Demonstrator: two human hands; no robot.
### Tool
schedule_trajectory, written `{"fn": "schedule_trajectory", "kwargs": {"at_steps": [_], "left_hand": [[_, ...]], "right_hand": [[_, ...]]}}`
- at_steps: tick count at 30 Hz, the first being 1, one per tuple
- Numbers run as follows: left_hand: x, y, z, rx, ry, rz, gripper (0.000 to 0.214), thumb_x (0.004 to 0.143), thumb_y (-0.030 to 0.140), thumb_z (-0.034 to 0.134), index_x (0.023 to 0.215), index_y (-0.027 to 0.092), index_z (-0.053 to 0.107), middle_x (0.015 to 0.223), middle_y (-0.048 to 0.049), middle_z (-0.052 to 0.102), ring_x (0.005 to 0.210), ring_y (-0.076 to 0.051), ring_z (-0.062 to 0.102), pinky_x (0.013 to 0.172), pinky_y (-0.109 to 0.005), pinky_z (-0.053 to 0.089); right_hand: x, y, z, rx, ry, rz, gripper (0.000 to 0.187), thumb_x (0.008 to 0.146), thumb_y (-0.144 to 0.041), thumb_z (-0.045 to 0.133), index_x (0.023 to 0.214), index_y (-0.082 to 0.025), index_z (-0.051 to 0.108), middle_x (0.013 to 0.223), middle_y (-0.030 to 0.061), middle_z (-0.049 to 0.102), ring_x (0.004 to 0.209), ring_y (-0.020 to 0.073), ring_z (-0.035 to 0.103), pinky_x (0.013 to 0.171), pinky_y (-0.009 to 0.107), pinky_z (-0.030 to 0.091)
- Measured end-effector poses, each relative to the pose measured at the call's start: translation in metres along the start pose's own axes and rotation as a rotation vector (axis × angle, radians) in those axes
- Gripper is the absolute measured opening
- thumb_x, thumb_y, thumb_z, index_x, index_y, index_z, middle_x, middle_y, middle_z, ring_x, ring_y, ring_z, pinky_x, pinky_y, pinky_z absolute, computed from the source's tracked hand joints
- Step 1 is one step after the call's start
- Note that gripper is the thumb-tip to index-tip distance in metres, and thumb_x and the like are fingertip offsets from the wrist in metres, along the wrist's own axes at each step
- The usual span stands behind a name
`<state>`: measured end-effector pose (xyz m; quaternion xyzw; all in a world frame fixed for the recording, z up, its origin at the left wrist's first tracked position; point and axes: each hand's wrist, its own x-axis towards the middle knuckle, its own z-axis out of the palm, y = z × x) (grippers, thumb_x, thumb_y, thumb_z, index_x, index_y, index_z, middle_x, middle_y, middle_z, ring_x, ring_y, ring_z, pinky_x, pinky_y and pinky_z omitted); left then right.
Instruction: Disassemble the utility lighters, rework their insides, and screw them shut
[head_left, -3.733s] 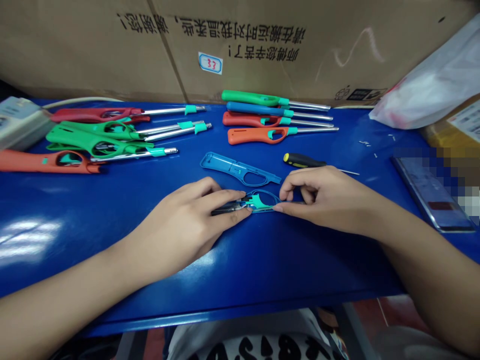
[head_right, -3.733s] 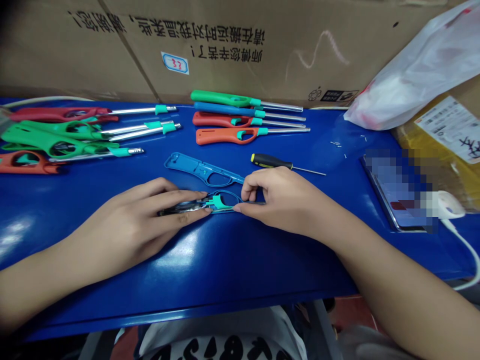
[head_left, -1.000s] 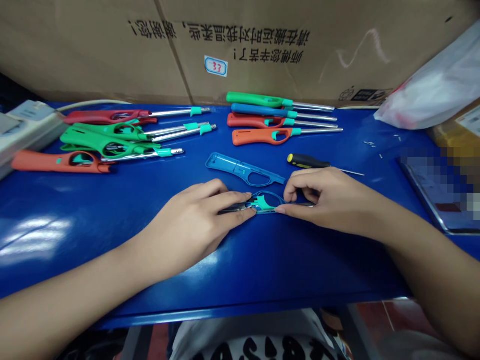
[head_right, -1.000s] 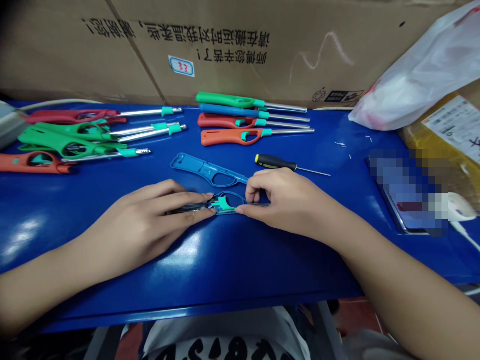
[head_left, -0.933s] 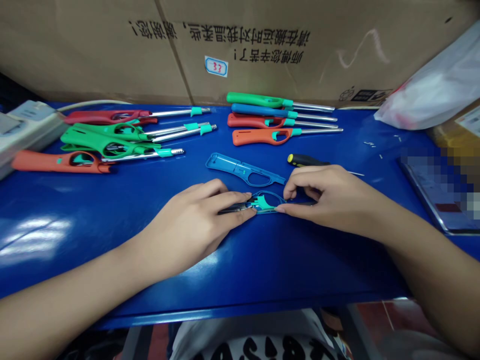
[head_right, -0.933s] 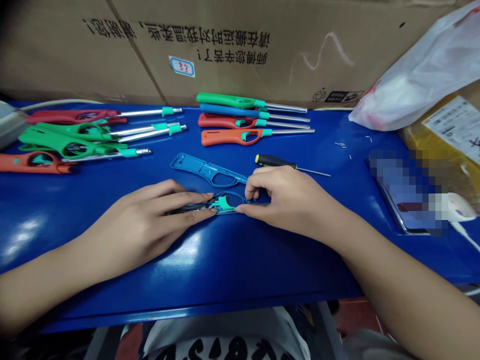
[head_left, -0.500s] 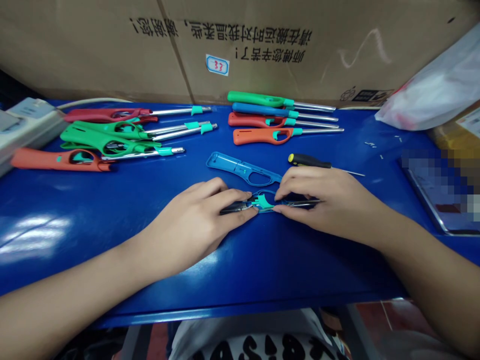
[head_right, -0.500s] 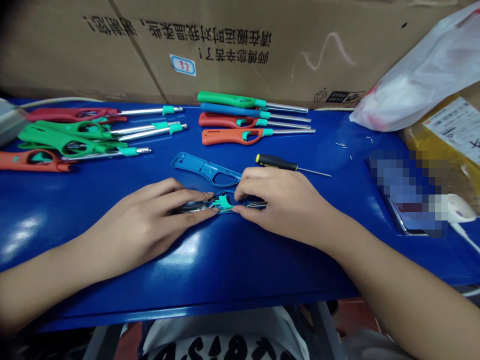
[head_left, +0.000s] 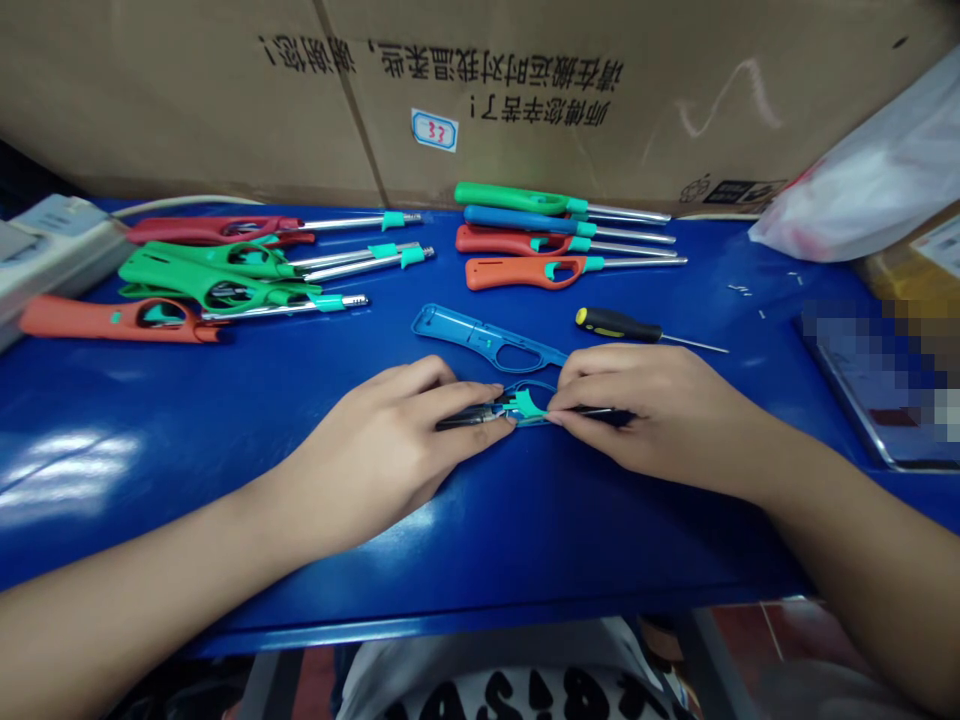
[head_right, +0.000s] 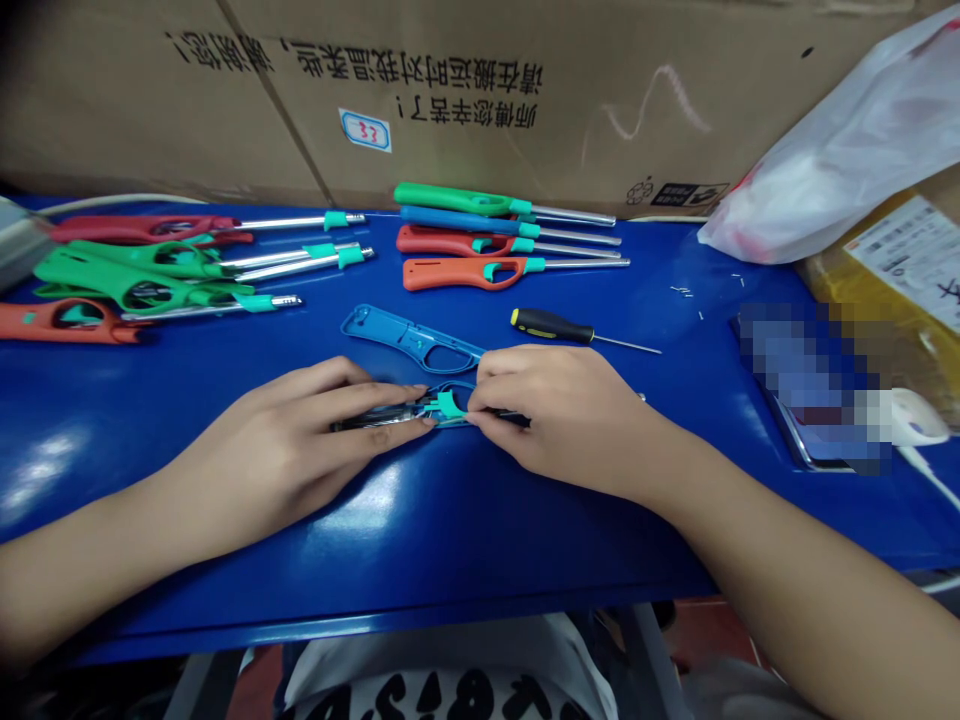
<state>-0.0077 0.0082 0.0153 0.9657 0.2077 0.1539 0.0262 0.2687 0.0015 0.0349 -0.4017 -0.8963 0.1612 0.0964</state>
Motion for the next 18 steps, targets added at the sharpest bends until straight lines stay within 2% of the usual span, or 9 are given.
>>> {"fn": "schedule_trajectory", "kwargs": {"at_steps": [8,18], "left_hand": [[0.0001,-0.0011,0.001,-0.016,0.002,-0.002,0.033,0.103,0.016,0.053,0.13,0.019,0.072,0.133,-0.0113,0.072,0.101,-0.026,0.064,0.083,-0.043,0.06],[0.0002,-0.0001,0.0016,-0.025,0.024,-0.014,0.032,0.102,0.016,0.055,0.129,0.02,0.072,0.133,-0.0111,0.072,0.101,-0.026,0.064,0.083,-0.041,0.059]], "right_hand": [[-0.0024,0.0018,0.002,-0.13,0.014,-0.086,0.024,0.101,-0.023,0.053,0.091,-0.022,0.075,0.098,0.0025,0.075,0.085,0.0172,0.069,0.07,0.03,0.044],[0.0017,-0.0015,0.0,0.072,-0.025,0.051,0.019,0.099,-0.021,0.057,0.09,-0.022,0.075,0.096,0.0011,0.074,0.087,0.0165,0.068,0.073,0.03,0.046]]}}
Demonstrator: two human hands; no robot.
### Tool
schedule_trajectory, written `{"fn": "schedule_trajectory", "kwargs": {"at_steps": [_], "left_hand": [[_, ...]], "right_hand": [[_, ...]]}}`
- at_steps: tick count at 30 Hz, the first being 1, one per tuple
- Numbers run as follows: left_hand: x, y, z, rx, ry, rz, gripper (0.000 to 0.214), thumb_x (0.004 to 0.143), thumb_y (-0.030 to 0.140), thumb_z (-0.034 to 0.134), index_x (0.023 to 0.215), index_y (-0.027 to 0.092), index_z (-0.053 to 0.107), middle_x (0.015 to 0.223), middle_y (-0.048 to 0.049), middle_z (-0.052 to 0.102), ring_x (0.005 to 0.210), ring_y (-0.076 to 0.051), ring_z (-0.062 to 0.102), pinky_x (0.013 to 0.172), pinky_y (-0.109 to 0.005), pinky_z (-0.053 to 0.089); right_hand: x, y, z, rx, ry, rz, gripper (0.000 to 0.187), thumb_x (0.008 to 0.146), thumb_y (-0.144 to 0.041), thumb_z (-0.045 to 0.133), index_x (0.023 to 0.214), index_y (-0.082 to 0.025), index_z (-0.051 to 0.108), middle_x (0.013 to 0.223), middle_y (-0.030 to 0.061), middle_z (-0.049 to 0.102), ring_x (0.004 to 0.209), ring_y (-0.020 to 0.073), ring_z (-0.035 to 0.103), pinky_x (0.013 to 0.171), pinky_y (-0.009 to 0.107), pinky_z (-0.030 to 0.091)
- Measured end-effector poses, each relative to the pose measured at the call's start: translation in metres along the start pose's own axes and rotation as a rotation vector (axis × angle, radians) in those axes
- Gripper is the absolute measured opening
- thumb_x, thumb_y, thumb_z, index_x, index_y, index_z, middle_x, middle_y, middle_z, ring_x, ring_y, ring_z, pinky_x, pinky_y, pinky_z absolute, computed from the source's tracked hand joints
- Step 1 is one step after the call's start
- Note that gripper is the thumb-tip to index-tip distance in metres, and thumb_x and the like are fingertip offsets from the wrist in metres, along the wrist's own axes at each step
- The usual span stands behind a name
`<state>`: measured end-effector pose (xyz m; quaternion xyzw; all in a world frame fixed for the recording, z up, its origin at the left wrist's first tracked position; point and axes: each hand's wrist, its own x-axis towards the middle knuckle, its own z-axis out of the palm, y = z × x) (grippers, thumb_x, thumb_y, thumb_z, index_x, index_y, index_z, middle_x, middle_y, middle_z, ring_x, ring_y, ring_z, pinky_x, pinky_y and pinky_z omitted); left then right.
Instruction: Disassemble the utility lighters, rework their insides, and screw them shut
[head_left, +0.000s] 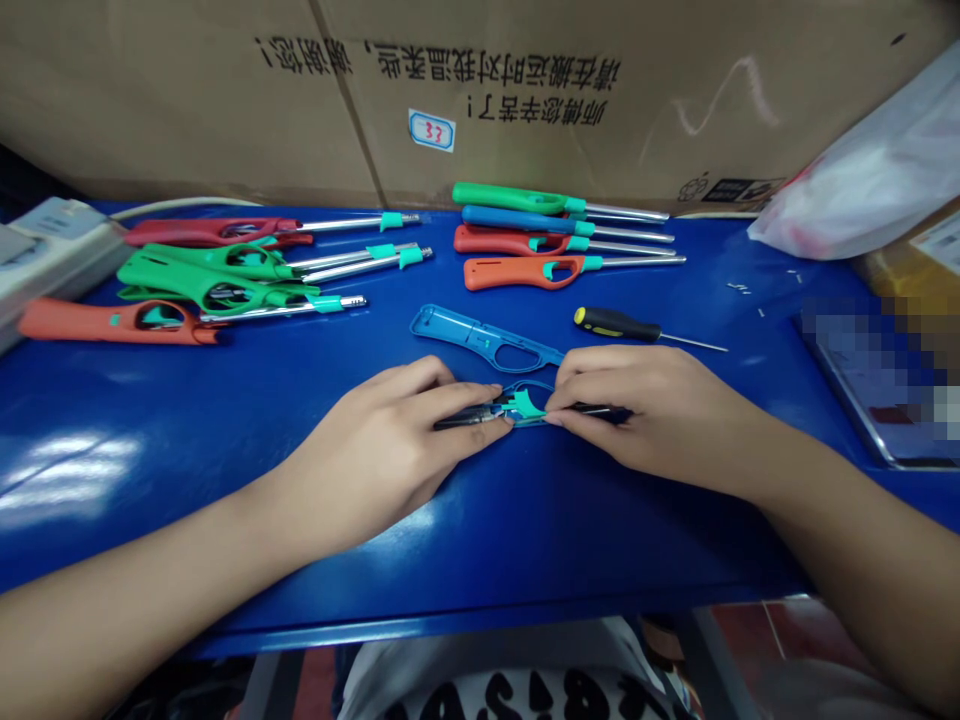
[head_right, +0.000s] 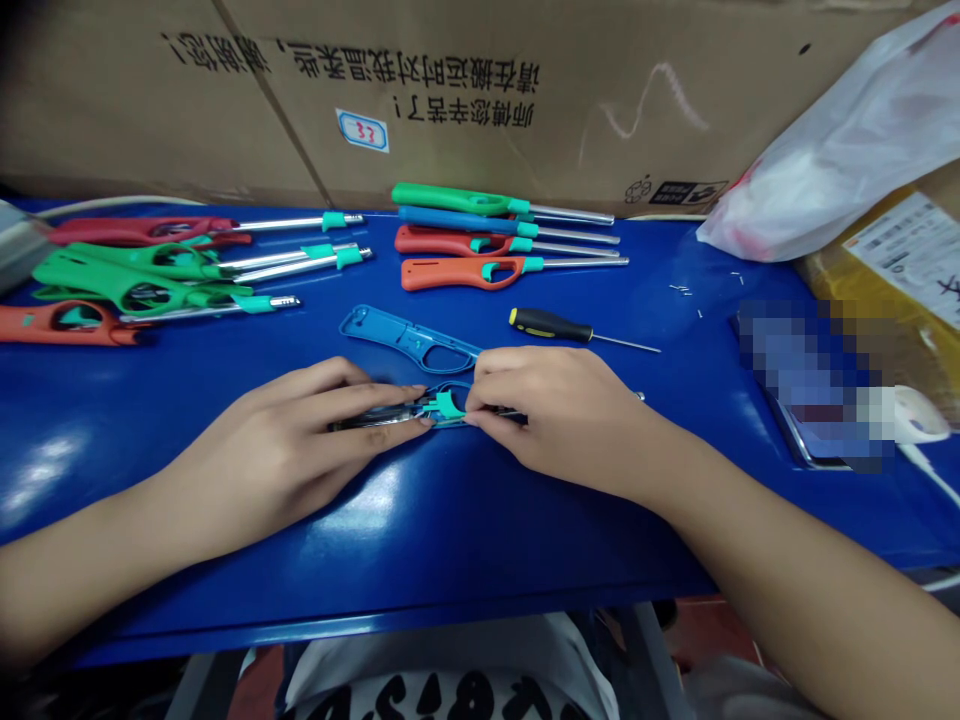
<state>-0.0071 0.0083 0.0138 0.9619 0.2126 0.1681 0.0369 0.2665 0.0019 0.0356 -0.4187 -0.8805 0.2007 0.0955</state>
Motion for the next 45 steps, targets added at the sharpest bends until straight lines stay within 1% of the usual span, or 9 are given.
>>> {"fn": "schedule_trajectory", "kwargs": {"at_steps": [4,19,21,25,30,34,37,41,45], "left_hand": [[0.0,0.0,0.001,-0.006,0.004,-0.005,0.032,0.102,0.018,0.055,0.129,0.021,0.072,0.133,-0.01,0.072,0.101,-0.024,0.065,0.084,-0.039,0.059],[0.001,-0.001,0.001,0.017,0.011,0.015,0.03,0.103,0.019,0.054,0.126,0.019,0.074,0.132,-0.0097,0.073,0.098,-0.025,0.066,0.081,-0.041,0.062],[0.0,-0.001,0.001,0.01,0.014,0.014,0.031,0.103,0.019,0.055,0.128,0.019,0.073,0.132,-0.0096,0.073,0.101,-0.026,0.067,0.083,-0.042,0.062],[0.0,-0.002,0.001,-0.122,0.092,-0.052,0.028,0.101,0.021,0.062,0.127,0.019,0.073,0.129,-0.0082,0.075,0.108,-0.024,0.069,0.094,-0.04,0.06],[0.003,-0.017,-0.007,-0.175,0.243,-0.175,0.026,0.101,0.019,0.06,0.123,0.017,0.074,0.119,-0.0096,0.077,0.107,-0.022,0.07,0.098,-0.038,0.057],[0.001,-0.042,-0.007,-0.065,0.189,-0.268,0.032,0.102,0.026,0.056,0.128,0.018,0.072,0.129,-0.0116,0.074,0.12,-0.029,0.066,0.106,-0.049,0.053],[0.0,-0.055,-0.003,-0.04,0.11,-0.277,0.039,0.102,0.029,0.055,0.137,0.016,0.067,0.143,-0.0154,0.065,0.13,-0.032,0.062,0.111,-0.054,0.049],[0.001,-0.059,-0.001,-0.054,0.148,-0.241,0.035,0.101,0.025,0.058,0.132,0.013,0.069,0.125,-0.0143,0.074,0.115,-0.027,0.07,0.103,-0.045,0.056],[0.001,-0.051,-0.009,0.002,0.243,-0.171,0.033,0.099,0.023,0.065,0.129,0.011,0.07,0.119,-0.0144,0.074,0.108,-0.024,0.071,0.097,-0.039,0.058]], "right_hand": [[0.001,0.002,-0.002,0.048,-0.006,0.027,0.019,0.098,-0.021,0.059,0.091,-0.023,0.076,0.098,0.0014,0.075,0.086,0.0165,0.068,0.074,0.029,0.047],[0.0,0.007,-0.002,-0.006,-0.029,-0.082,0.022,0.101,-0.021,0.054,0.091,-0.022,0.073,0.098,0.0019,0.074,0.089,0.0167,0.069,0.076,0.03,0.049],[0.0,0.009,-0.004,0.039,0.02,-0.082,0.02,0.101,-0.022,0.055,0.092,-0.022,0.073,0.098,0.0022,0.074,0.088,0.0162,0.069,0.079,0.03,0.05],[0.003,0.017,-0.004,0.055,0.278,-0.045,0.017,0.1,-0.022,0.056,0.103,-0.022,0.073,0.102,0.0053,0.072,0.094,0.0179,0.069,0.086,0.031,0.052],[0.007,0.03,0.002,-0.03,0.214,0.023,0.023,0.096,-0.025,0.063,0.117,-0.02,0.071,0.111,0.0083,0.071,0.096,0.0208,0.068,0.078,0.033,0.051],[0.009,0.036,0.006,-0.046,0.216,0.047,0.018,0.093,-0.026,0.068,0.108,-0.018,0.074,0.096,0.0059,0.073,0.081,0.0183,0.066,0.067,0.031,0.047],[0.01,0.037,0.009,-0.05,0.26,0.032,0.018,0.095,-0.026,0.063,0.104,-0.017,0.076,0.092,0.0069,0.074,0.08,0.019,0.068,0.068,0.031,0.048],[0.011,0.034,0.011,0.031,0.318,0.052,0.021,0.096,-0.029,0.06,0.099,-0.019,0.078,0.093,0.0076,0.076,0.08,0.0202,0.069,0.069,0.032,0.05],[0.012,0.029,0.006,0.315,0.323,0.239,0.026,0.091,-0.042,0.063,0.086,-0.02,0.076,0.079,0.0053,0.074,0.062,0.0174,0.062,0.055,0.03,0.045]]}}
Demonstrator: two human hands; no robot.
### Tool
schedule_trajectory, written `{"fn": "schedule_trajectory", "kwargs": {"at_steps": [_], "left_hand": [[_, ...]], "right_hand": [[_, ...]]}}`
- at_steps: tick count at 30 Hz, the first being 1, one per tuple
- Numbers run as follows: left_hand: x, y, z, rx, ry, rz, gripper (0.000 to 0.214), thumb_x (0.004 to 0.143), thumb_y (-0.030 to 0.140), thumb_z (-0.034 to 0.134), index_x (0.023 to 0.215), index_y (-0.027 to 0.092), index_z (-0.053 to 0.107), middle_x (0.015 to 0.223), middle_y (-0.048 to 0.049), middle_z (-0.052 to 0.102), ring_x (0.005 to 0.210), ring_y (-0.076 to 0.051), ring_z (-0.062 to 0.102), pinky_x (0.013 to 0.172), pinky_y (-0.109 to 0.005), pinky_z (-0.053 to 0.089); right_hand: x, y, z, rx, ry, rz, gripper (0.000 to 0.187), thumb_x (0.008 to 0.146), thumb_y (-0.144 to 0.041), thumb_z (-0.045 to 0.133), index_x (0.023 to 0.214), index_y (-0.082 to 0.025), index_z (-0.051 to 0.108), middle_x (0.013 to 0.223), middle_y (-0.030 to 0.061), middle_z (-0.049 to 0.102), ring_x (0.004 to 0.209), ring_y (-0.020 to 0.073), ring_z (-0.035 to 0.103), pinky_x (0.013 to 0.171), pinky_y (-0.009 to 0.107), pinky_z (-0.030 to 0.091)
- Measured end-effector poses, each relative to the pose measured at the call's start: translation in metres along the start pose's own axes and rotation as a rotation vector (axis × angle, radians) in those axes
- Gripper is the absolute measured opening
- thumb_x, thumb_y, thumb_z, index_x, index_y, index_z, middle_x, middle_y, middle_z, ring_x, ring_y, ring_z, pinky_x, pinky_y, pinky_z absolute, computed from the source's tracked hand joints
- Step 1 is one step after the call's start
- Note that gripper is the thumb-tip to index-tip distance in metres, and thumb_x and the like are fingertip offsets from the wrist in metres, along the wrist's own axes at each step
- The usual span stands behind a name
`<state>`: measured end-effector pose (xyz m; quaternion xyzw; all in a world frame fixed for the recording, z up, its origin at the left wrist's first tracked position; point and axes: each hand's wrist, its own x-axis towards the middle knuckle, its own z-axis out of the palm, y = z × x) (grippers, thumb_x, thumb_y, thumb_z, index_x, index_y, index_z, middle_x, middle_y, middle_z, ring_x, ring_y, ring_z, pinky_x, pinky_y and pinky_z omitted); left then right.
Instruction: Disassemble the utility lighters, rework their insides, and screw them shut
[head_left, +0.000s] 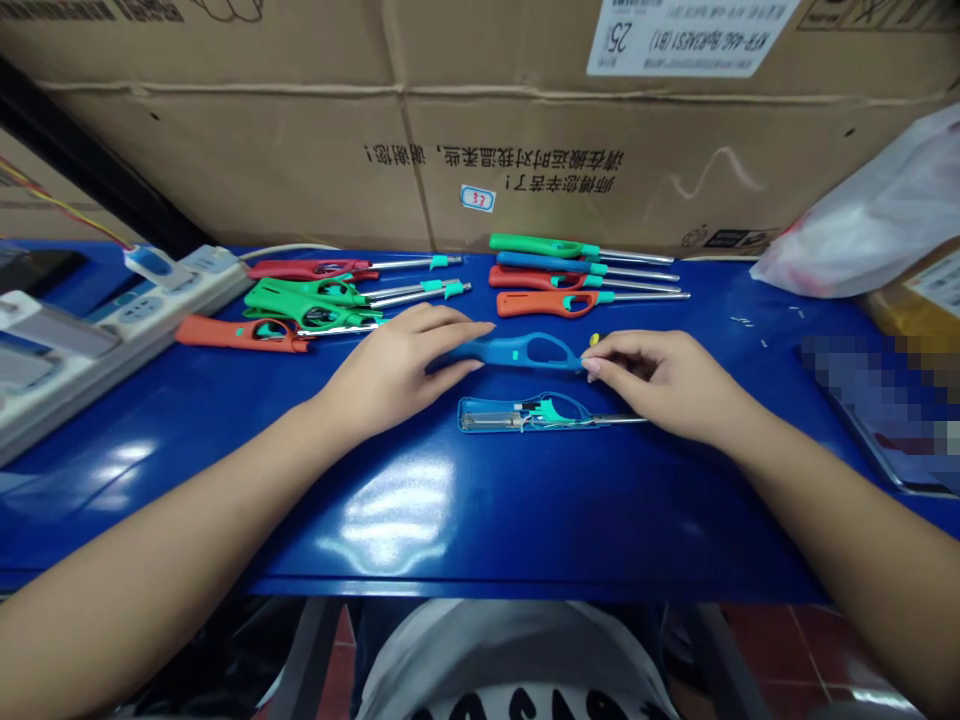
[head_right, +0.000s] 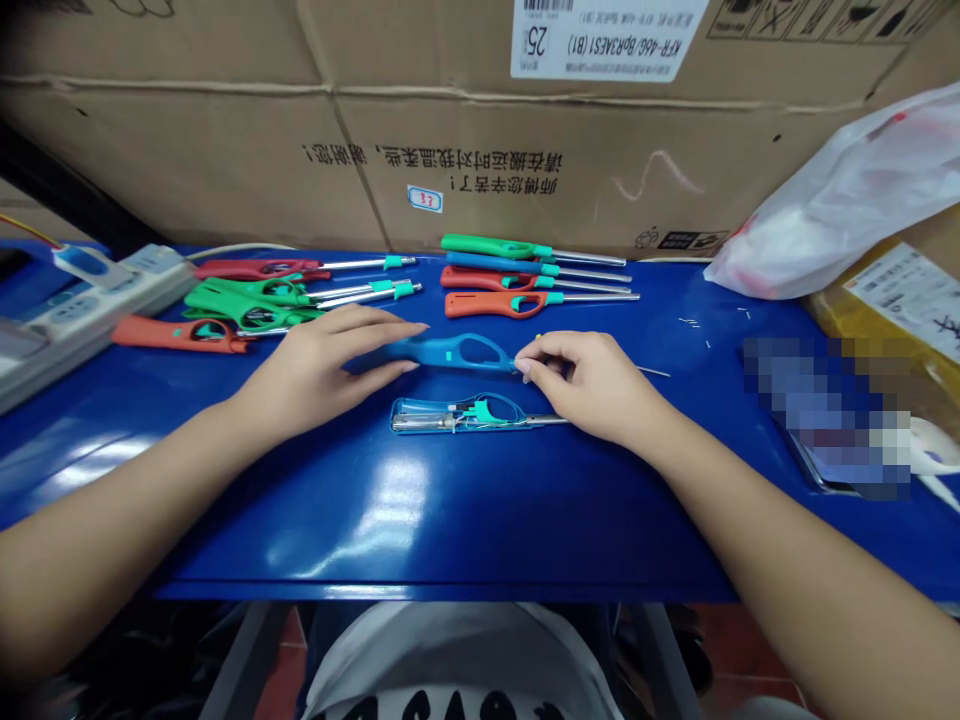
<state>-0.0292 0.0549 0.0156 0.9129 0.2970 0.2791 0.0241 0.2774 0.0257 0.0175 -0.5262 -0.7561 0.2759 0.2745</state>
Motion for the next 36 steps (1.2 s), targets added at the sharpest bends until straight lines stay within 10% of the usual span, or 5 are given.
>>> {"fn": "schedule_trajectory", "kwargs": {"at_steps": [6,15,36], "left_hand": [[-0.001,0.012,-0.014,0.033,-0.028,0.132,0.033,0.098,0.025,0.067,0.128,0.011,0.068,0.122,-0.0145,0.075,0.108,-0.025,0.072,0.097,-0.039,0.059],[-0.004,0.034,-0.01,-0.18,-0.157,-0.064,0.031,0.098,0.031,0.068,0.122,0.011,0.072,0.112,-0.0091,0.073,0.098,-0.018,0.073,0.091,-0.026,0.058],[-0.009,0.043,-0.002,-0.198,-0.258,-0.111,0.03,0.096,0.033,0.071,0.119,0.014,0.075,0.108,-0.0095,0.074,0.1,-0.025,0.07,0.087,-0.039,0.06]], "right_hand": [[-0.001,-0.01,-0.015,0.197,-0.127,0.128,0.033,0.087,-0.05,0.068,0.072,-0.021,0.071,0.068,0.0021,0.067,0.059,0.0141,0.057,0.054,0.027,0.043],[-0.013,-0.014,-0.031,-0.219,-0.199,-0.253,0.012,0.089,-0.031,0.069,0.097,-0.023,0.073,0.098,0.003,0.073,0.078,0.0162,0.063,0.071,0.03,0.049],[-0.019,-0.015,-0.025,-0.519,-0.347,-0.284,0.008,0.091,-0.028,0.069,0.086,-0.024,0.073,0.089,0.0006,0.072,0.082,0.0181,0.069,0.065,0.028,0.041]]}}
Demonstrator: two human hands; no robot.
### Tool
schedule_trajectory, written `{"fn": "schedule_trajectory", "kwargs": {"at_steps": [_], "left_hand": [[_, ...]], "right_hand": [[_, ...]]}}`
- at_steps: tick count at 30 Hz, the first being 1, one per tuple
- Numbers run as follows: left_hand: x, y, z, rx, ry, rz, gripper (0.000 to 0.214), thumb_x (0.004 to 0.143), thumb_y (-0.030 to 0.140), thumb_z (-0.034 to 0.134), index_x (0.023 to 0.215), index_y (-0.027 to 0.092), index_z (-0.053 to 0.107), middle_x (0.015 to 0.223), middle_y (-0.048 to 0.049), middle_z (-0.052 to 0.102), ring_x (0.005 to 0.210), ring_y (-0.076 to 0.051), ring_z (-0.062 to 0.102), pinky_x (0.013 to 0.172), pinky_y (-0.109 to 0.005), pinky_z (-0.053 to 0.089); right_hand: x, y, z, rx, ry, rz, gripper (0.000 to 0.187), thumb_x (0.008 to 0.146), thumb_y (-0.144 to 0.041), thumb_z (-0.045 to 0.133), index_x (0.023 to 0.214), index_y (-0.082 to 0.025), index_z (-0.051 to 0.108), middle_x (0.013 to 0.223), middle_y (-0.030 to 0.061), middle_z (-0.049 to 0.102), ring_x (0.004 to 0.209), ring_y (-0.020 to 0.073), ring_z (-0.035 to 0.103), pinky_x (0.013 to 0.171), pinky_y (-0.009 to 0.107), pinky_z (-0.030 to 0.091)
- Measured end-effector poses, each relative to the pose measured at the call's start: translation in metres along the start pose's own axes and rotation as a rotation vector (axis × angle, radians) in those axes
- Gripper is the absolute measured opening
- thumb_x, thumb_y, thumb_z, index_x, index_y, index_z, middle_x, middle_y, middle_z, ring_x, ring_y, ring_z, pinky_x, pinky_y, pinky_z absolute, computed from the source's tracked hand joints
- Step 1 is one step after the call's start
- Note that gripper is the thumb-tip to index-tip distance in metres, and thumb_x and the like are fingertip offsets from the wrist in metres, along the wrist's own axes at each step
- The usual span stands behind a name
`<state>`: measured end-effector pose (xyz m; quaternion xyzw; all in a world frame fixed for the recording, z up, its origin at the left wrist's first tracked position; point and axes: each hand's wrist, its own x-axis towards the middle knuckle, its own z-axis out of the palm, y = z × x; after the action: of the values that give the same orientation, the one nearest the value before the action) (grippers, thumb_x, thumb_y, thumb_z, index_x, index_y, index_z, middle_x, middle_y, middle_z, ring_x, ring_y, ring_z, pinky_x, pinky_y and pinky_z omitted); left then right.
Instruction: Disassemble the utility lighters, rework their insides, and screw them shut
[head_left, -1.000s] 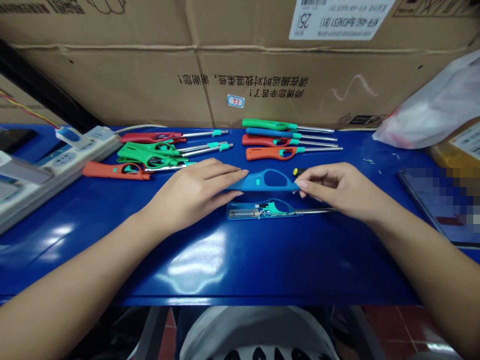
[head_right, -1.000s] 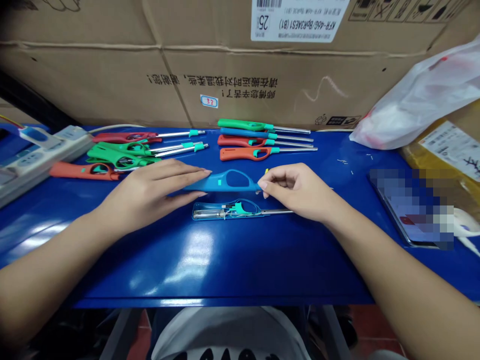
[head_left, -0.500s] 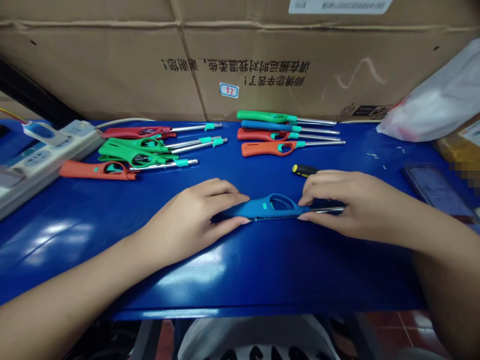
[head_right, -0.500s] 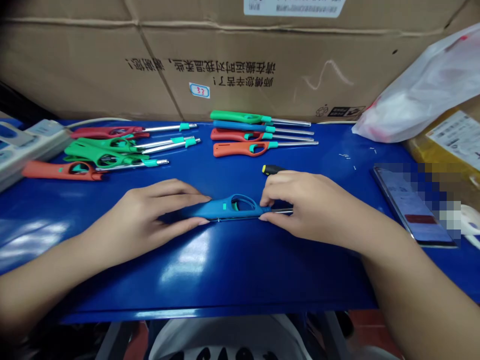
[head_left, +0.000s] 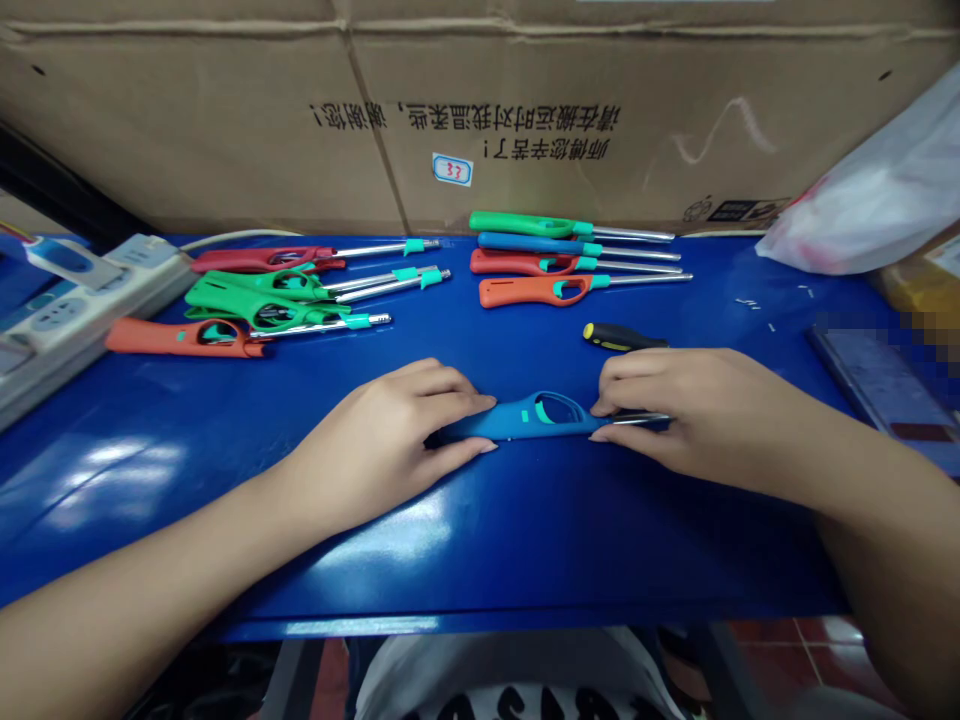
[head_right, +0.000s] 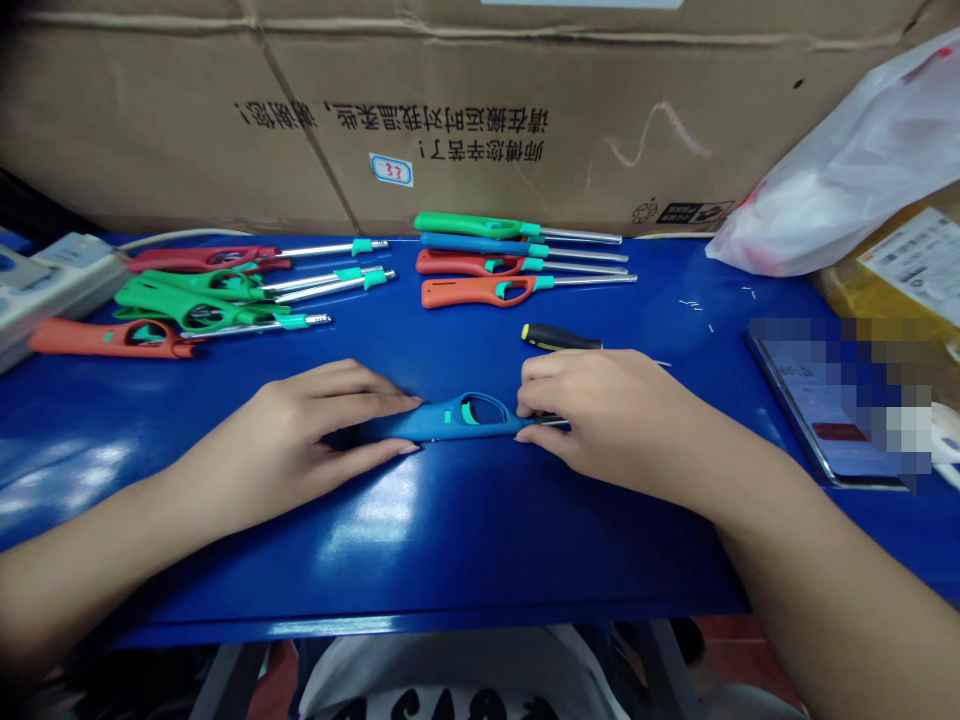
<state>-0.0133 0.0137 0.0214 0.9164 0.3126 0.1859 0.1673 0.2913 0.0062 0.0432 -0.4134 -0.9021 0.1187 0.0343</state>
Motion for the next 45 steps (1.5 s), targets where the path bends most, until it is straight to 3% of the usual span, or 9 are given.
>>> {"fn": "schedule_trajectory", "kwargs": {"at_steps": [7,15,19,23,32,40,45], "left_hand": [[0.002,-0.001,0.001,-0.051,0.018,-0.024,0.029,0.092,0.034,0.076,0.116,0.017,0.077,0.102,-0.0061,0.076,0.094,-0.022,0.071,0.085,-0.034,0.059],[0.001,0.001,0.0,0.35,-0.001,0.188,0.031,0.101,0.029,0.061,0.12,0.008,0.072,0.104,-0.0129,0.076,0.092,-0.027,0.072,0.081,-0.04,0.061],[0.0,-0.007,-0.001,0.258,0.02,0.165,0.033,0.101,0.026,0.06,0.129,0.009,0.068,0.111,-0.0118,0.076,0.098,-0.025,0.072,0.087,-0.038,0.061],[0.001,-0.011,0.001,0.194,0.021,0.129,0.032,0.104,0.03,0.056,0.129,0.014,0.068,0.112,-0.0104,0.075,0.099,-0.023,0.072,0.091,-0.035,0.059],[0.004,-0.007,0.006,0.078,0.015,0.037,0.026,0.103,0.038,0.059,0.115,0.017,0.07,0.098,-0.0056,0.071,0.087,-0.017,0.07,0.082,-0.027,0.056],[0.004,-0.008,0.007,0.097,-0.041,-0.001,0.026,0.103,0.037,0.058,0.116,0.017,0.066,0.101,-0.0061,0.068,0.092,-0.02,0.068,0.081,-0.03,0.055],[0.007,-0.007,0.006,0.133,-0.096,0.003,0.033,0.105,0.04,0.052,0.125,0.016,0.063,0.106,-0.0089,0.066,0.098,-0.023,0.066,0.085,-0.034,0.056]], "right_hand": [[-0.002,-0.003,0.001,-0.085,-0.005,-0.05,0.014,0.094,-0.025,0.065,0.081,-0.022,0.07,0.084,0.0003,0.07,0.078,0.0184,0.068,0.062,0.031,0.041],[0.003,-0.01,0.005,-0.234,0.036,-0.106,0.011,0.091,-0.026,0.063,0.082,-0.02,0.06,0.083,0.0013,0.063,0.071,0.0181,0.061,0.06,0.032,0.038],[0.005,-0.006,0.001,-0.162,0.086,-0.073,0.011,0.094,-0.03,0.062,0.089,-0.02,0.063,0.086,0.0026,0.064,0.075,0.0187,0.061,0.062,0.03,0.04],[0.004,0.0,0.002,-0.106,0.127,-0.112,0.025,0.101,-0.043,0.058,0.094,-0.02,0.065,0.092,0.0055,0.067,0.084,0.0211,0.064,0.07,0.032,0.044],[0.007,-0.008,0.011,-0.045,0.148,-0.099,0.023,0.103,-0.039,0.055,0.1,-0.019,0.066,0.098,0.0064,0.071,0.085,0.0208,0.066,0.072,0.032,0.046],[0.01,-0.008,0.008,0.114,0.076,-0.011,0.017,0.097,-0.037,0.064,0.096,-0.021,0.07,0.09,0.0021,0.073,0.075,0.0176,0.066,0.068,0.03,0.045],[0.008,-0.006,0.009,0.065,0.097,-0.018,0.016,0.099,-0.034,0.061,0.098,-0.02,0.069,0.093,0.0046,0.074,0.079,0.0193,0.067,0.069,0.031,0.046]]}}
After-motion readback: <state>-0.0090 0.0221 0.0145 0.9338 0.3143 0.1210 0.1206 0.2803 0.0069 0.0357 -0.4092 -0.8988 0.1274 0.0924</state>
